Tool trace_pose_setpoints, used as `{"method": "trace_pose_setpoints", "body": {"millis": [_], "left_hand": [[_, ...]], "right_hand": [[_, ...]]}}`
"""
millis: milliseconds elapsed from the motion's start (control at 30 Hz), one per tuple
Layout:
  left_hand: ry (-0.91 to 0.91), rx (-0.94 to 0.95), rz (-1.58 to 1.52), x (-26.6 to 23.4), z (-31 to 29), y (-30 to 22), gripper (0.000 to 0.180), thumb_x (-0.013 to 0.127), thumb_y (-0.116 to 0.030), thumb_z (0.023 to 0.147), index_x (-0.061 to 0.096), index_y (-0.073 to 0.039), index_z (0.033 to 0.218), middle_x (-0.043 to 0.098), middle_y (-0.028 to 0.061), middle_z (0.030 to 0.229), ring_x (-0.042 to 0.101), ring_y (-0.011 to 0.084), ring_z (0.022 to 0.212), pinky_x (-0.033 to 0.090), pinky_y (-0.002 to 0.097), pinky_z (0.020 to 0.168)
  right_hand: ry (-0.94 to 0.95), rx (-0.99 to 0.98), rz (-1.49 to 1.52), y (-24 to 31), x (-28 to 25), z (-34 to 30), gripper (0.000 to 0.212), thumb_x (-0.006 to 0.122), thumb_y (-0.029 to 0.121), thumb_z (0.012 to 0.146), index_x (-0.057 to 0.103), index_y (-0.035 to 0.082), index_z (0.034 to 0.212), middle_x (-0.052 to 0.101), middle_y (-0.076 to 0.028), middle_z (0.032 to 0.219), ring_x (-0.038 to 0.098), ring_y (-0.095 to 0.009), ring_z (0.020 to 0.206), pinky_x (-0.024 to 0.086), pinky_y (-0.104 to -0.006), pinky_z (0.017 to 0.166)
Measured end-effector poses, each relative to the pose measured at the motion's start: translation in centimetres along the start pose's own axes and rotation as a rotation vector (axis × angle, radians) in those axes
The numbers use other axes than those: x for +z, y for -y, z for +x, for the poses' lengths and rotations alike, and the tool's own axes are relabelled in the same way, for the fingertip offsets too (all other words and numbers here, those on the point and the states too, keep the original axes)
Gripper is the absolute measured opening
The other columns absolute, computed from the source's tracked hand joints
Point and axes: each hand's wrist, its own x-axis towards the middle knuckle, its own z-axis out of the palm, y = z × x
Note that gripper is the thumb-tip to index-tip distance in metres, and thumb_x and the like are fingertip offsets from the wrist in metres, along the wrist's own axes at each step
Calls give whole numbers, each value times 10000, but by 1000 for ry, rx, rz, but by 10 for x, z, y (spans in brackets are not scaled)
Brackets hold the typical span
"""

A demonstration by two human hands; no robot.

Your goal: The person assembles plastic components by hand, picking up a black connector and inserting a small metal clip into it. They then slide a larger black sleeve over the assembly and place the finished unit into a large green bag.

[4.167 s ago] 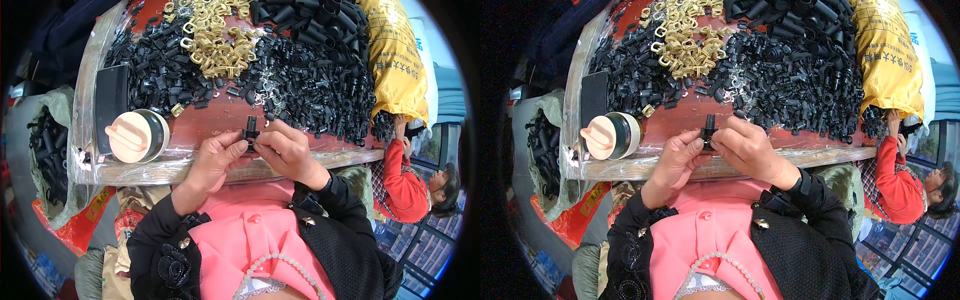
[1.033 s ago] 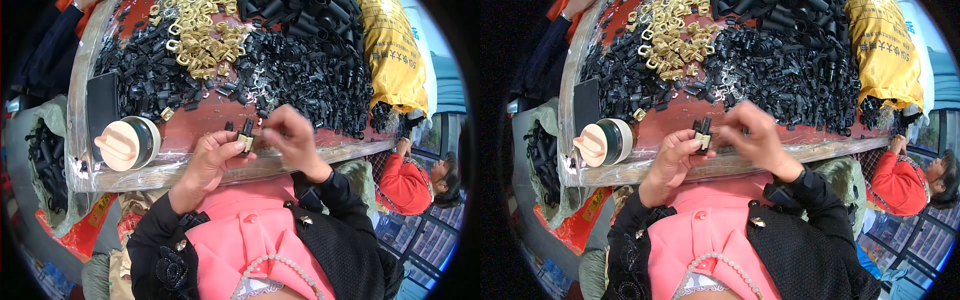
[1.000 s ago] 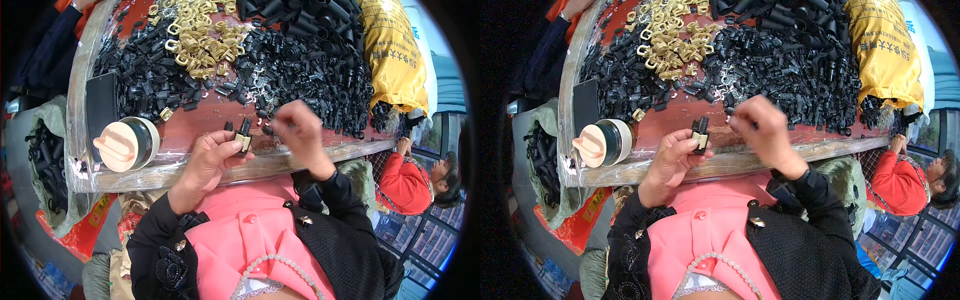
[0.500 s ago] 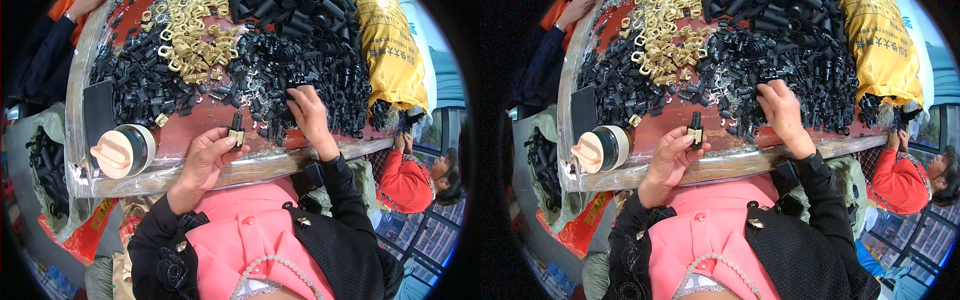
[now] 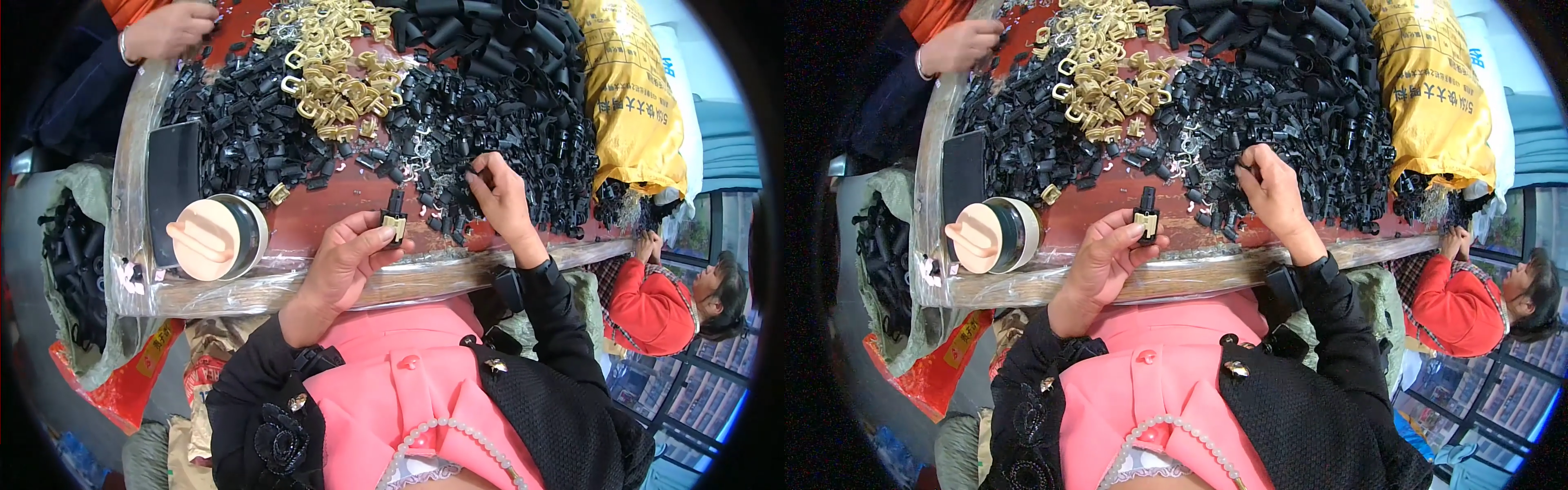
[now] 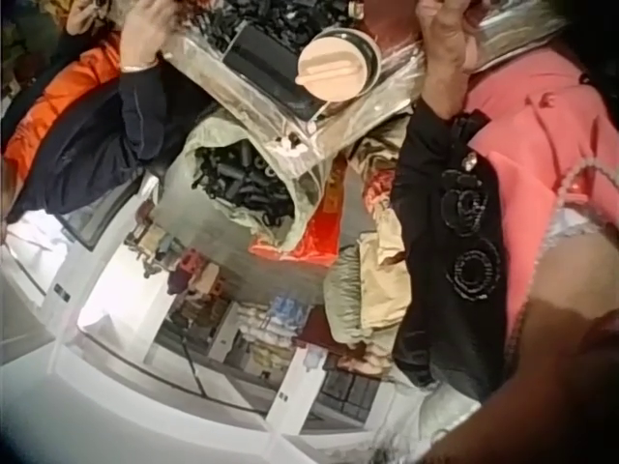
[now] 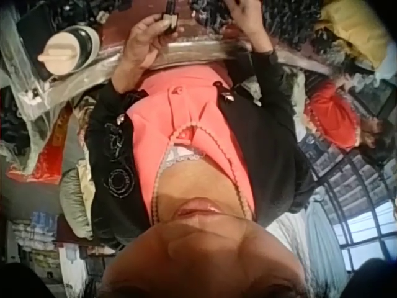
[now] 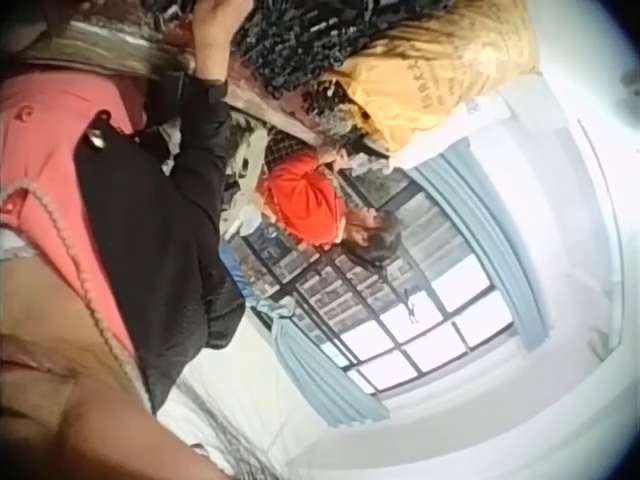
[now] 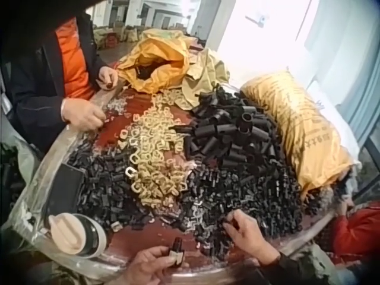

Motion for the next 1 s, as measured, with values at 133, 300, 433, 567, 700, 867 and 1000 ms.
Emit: {"method": "trace_pose_setpoints", "body": {"millis": [133,300,433,567,700,867,1000], "left_hand": [[-7,13,28,-2,0,2,232,530,-98,788,499,40,972,573,123,893,592,197,803,511,236,692],[-8,11,31,-2,1,3,232,535,-100,786,501,35,972,572,116,894,591,197,805,510,235,693],[-20,15,33,-1,1,4,233,541,-102,783,503,33,970,571,111,894,591,198,806,510,234,693],[-33,15,38,0,2,4,221,538,-91,784,507,29,966,570,107,894,590,197,808,510,233,694],[-34,10,2,4,2,4,217,558,-53,770,521,18,971,582,77,876,583,165,799,497,235,716],[-57,-2,74,8,1,5,223,563,-64,773,527,6,982,582,68,893,583,155,798,491,226,705],[-61,6,112,13,1,10,219,557,-71,780,526,3,984,584,68,888,585,156,803,495,215,698]], "right_hand": [[56,244,211,-1,-3,-1,86,540,10,763,482,32,823,471,28,676,418,-34,624,329,-177,547],[40,361,660,-4,-5,-4,55,527,28,792,503,22,841,497,52,722,416,-9,649,332,-150,591],[3,411,797,7,-8,-5,83,528,34,795,529,15,875,519,46,734,437,-17,655,347,-148,609],[-11,436,879,9,-8,-9,113,541,46,792,553,9,898,543,36,737,462,-20,669,369,-152,614],[63,478,1039,14,-7,-14,153,546,48,790,552,4,936,566,10,783,482,-28,682,384,-153,619],[79,497,1136,39,-1,-19,138,546,23,783,537,2,919,554,-3,802,477,-42,659,385,-159,605],[87,336,1100,71,5,-26,110,558,18,776,522,1,879,529,2,779,460,-42,645,376,-162,590]]}}
